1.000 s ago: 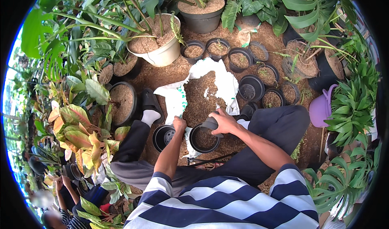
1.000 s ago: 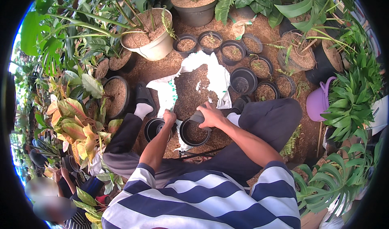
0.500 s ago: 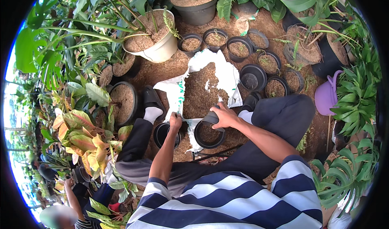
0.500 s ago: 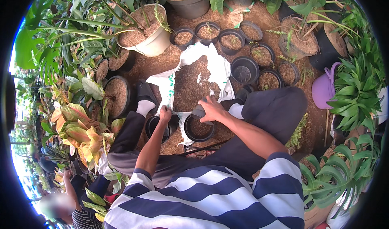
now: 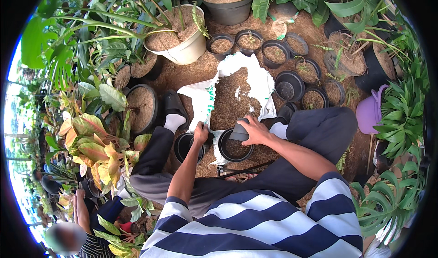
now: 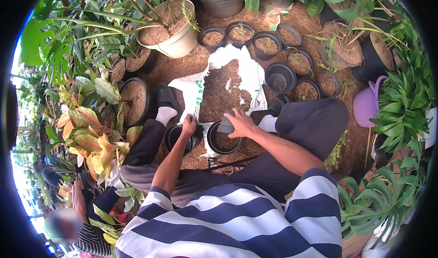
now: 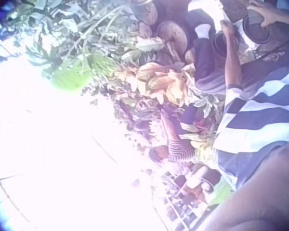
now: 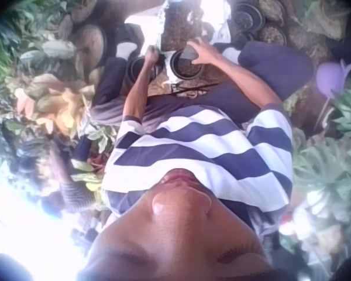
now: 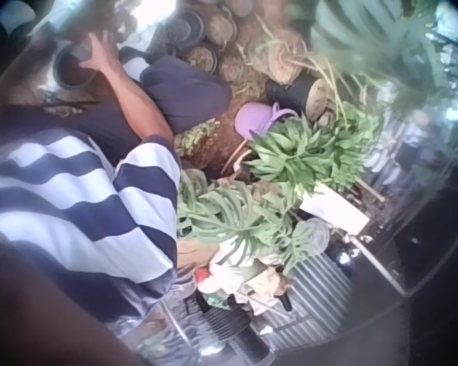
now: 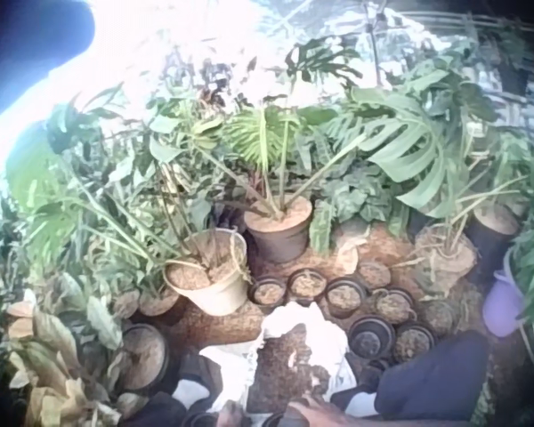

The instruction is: The person fills a small black plastic pot with soil from a bag using their hands, then picks up a plant cutting with roots.

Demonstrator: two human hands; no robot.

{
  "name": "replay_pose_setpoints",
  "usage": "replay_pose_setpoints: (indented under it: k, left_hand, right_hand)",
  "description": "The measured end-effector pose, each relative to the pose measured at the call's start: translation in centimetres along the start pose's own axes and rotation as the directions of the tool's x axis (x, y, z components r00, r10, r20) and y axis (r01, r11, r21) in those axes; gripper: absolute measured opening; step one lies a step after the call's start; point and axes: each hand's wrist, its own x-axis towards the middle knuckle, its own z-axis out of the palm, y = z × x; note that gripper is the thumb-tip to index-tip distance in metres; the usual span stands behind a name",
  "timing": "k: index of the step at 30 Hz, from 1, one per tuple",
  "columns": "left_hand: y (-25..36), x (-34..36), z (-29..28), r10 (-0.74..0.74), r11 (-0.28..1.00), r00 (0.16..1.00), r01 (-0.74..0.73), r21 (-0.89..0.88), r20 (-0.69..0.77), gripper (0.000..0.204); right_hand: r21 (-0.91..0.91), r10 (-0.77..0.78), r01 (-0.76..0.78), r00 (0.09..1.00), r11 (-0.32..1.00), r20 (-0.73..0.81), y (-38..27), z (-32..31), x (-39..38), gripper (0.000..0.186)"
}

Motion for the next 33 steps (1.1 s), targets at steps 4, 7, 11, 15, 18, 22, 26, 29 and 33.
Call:
replay_pose_setpoints:
  k: [4, 7, 11, 15, 18, 22, 26, 29, 33]
  left_hand:
    - [0.3, -0.1, 0.0, -0.018, 1.000, 1.000, 0.017, 0.011, 0.008, 0.021]
    - [-0.9, 0.1, 0.1, -0.027, 1.000, 1.000, 0.027, 0.004, 0.011, 0.020]
    - [-0.7, 0.1, 0.1, 0.011, 1.000, 1.000, -0.011, -0.004, 0.013, 0.020]
    - [-0.1, -0.2, -0.1, 0.020, 1.000, 1.000, -0.019, 0.011, -0.006, 0.019]
    - [0.4, -0.2, 0.0, 0.004, 1.000, 1.000, -0.004, -0.013, -0.001, 0.020]
    - [-0.2, 0.1, 0.1, 0.005, 1.000, 1.000, -0.005, -0.014, -0.002, 0.020]
    - [0.2, -0.1, 0.0, -0.009, 1.000, 1.000, 0.010, -0.025, 0.012, 0.020]
    - [0.7, -0.2, -0.1, 0.003, 1.000, 1.000, -0.002, -0.016, 0.010, 0.019]
    - [0.0, 0.1, 0.2, -0.015, 0.999, 1.000, 0.016, -0.041, 0.015, 0.020]
  right_hand:
    - [0.065, -0.039, 0.050, 0.984, 0.997, -0.173, -0.2, -0.5, -0.1, 0.088]
    - [0.031, -0.132, 0.138, 0.980, 0.990, -0.147, -1.5, -0.3, -0.9, 0.085]
    - [-0.009, -0.126, 0.127, 0.973, 0.992, -0.191, -1.3, 0.6, -0.6, 0.086]
    - [0.168, -0.040, 0.087, 0.964, 0.982, -0.262, -0.8, -0.6, 0.3, 0.087]
    - [0.291, 0.129, -0.025, 0.931, 0.956, -0.342, 0.5, -1.3, 1.4, 0.087]
    - [0.440, 0.393, -0.234, 0.864, 0.867, -0.315, 3.2, -1.9, 2.6, 0.093]
    - [0.707, 0.609, -0.360, 0.783, 0.609, -0.127, 4.8, -1.5, 3.3, 0.101]
    - [0.763, 0.628, -0.305, 0.761, 0.570, -0.164, 5.9, -0.7, 3.9, 0.093]
    - [0.666, 0.580, -0.366, 0.805, 0.649, -0.123, 6.2, -0.3, 4.1, 0.087]
